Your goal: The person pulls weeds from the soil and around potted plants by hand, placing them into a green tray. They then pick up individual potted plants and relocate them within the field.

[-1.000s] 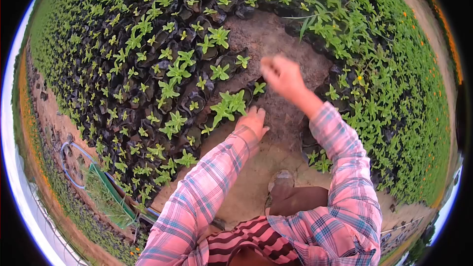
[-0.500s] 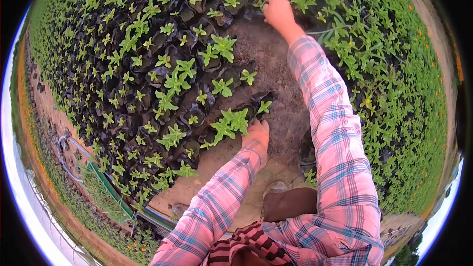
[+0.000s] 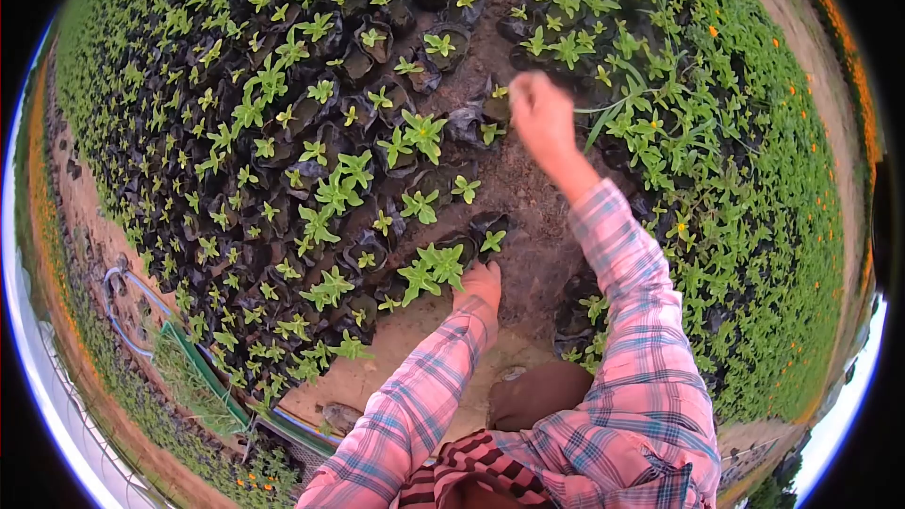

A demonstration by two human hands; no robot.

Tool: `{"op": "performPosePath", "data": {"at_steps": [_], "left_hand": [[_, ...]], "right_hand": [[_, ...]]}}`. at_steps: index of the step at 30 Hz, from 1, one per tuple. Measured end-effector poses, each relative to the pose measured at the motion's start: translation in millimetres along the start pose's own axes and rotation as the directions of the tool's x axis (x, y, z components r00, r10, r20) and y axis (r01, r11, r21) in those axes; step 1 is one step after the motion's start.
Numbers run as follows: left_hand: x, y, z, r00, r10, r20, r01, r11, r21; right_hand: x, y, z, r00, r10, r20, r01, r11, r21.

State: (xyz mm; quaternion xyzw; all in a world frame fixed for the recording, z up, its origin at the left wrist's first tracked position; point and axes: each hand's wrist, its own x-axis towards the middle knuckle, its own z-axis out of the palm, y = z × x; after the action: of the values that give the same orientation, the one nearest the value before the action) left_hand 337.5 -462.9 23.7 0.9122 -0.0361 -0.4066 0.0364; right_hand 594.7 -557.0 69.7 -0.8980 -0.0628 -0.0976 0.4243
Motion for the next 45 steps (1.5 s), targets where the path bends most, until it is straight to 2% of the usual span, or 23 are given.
{"op": "performPosePath", "data": {"at_steps": [1,3,4,5,7,8,11,12,14,19,21,23,24,26,27,29,30,33,37,38,41,43,45], "left_hand": [[-0.2,0.2,-2.5,1.000,-0.004,0.026,0.004,1.000,-0.021],[0.8,0.9,-7.7,0.999,-0.012,0.035,0.013,0.999,-0.040],[-0.9,1.5,-5.8,1.000,-0.019,-0.024,0.019,0.999,-0.027],[-1.6,2.3,-3.8,0.996,-0.027,-0.083,0.026,1.000,-0.016],[-1.7,3.5,-4.2,0.995,-0.031,-0.093,0.030,0.999,-0.012],[-1.3,3.6,-3.9,0.995,-0.031,-0.095,0.030,1.000,-0.005],[7.6,4.4,10.1,0.997,-0.055,-0.051,0.054,0.998,-0.013],[2.3,2.7,8.0,0.986,0.000,-0.164,0.012,0.998,0.068],[-1.0,3.0,4.7,0.988,-0.012,-0.154,0.020,0.998,0.052],[0.0,3.3,7.7,0.993,-0.009,-0.116,0.007,1.000,-0.017],[1.7,1.8,15.8,0.981,0.015,-0.195,-0.018,1.000,-0.012],[4.7,1.7,17.9,0.986,0.012,-0.166,-0.016,1.000,-0.023],[5.3,2.3,17.8,0.990,0.011,-0.137,-0.015,0.999,-0.030],[2.4,3.9,14.5,0.989,0.008,-0.150,-0.011,1.000,-0.018],[1.5,4.1,13.6,0.987,0.008,-0.159,-0.009,1.000,-0.005],[7.6,3.9,21.5,0.989,0.012,-0.148,-0.014,1.000,-0.012],[9.4,2.0,24.4,0.991,0.019,-0.133,-0.023,0.999,-0.024],[8.4,1.6,23.9,0.990,0.012,-0.139,-0.014,1.000,-0.007],[6.1,3.7,18.7,0.995,0.014,-0.095,-0.020,0.998,-0.060],[5.7,3.3,21.2,0.990,0.017,-0.141,-0.021,0.999,-0.028],[1.1,1.6,22.1,0.977,0.027,-0.211,-0.022,0.999,0.025],[0.3,1.6,16.8,0.969,0.039,-0.244,-0.028,0.998,0.047],[-0.2,2.1,12.2,0.975,0.023,-0.222,-0.017,0.999,0.028]], "right_hand": [[22.7,-2.5,-9.2,0.997,0.031,-0.065,-0.030,0.999,0.015],[67.5,2.8,-15.8,0.977,-0.098,-0.190,0.051,0.970,-0.239],[90.2,5.5,-14.3,0.994,0.045,-0.103,-0.085,0.900,-0.427],[106.5,6.9,-10.6,0.994,0.036,-0.105,-0.078,0.902,-0.424],[129.4,7.6,-1.7,0.934,0.352,0.066,-0.237,0.747,-0.622],[133.3,9.0,3.1,0.924,0.372,0.088,-0.236,0.736,-0.634],[139.3,25.0,18.6,0.941,0.333,0.060,-0.227,0.753,-0.617],[136.9,28.2,19.3,0.959,0.282,0.034,-0.208,0.776,-0.595],[135.1,34.2,18.4,0.965,0.263,-0.007,-0.219,0.790,-0.572],[139.1,13.4,0.8,0.981,0.171,-0.088,-0.192,0.840,-0.508],[152.6,-3.2,-1.4,0.987,0.130,-0.094,-0.160,0.859,-0.487],[169.7,-25.1,0.1,0.992,-0.047,-0.114,-0.015,0.870,-0.492],[180.2,-27.5,5.3,0.992,-0.049,-0.114,-0.013,0.871,-0.491],[211.3,-29.2,18.1,0.965,-0.252,-0.070,0.174,0.818,-0.548],[227.0,-27.3,26.6,0.965,-0.253,-0.076,0.173,0.821,-0.544],[248.5,-20.6,46.1,0.954,-0.263,0.146,0.299,0.768,-0.566],[248.0,-14.7,56.6,0.955,-0.262,0.141,0.295,0.772,-0.563],[226.4,-10.1,74.4,0.979,-0.159,-0.128,0.115,0.947,-0.300],[157.9,2.7,73.8,0.992,-0.078,-0.099,0.056,0.976,-0.212],[150.1,13.4,73.4,0.985,-0.087,-0.151,0.058,0.980,-0.192],[145.4,35.8,42.7,0.974,-0.027,-0.226,-0.047,0.947,-0.318],[147.0,40.7,24.1,0.975,0.087,-0.207,-0.167,0.898,-0.407],[147.7,43.0,11.7,0.978,0.138,-0.159,-0.199,0.851,-0.486]]}}
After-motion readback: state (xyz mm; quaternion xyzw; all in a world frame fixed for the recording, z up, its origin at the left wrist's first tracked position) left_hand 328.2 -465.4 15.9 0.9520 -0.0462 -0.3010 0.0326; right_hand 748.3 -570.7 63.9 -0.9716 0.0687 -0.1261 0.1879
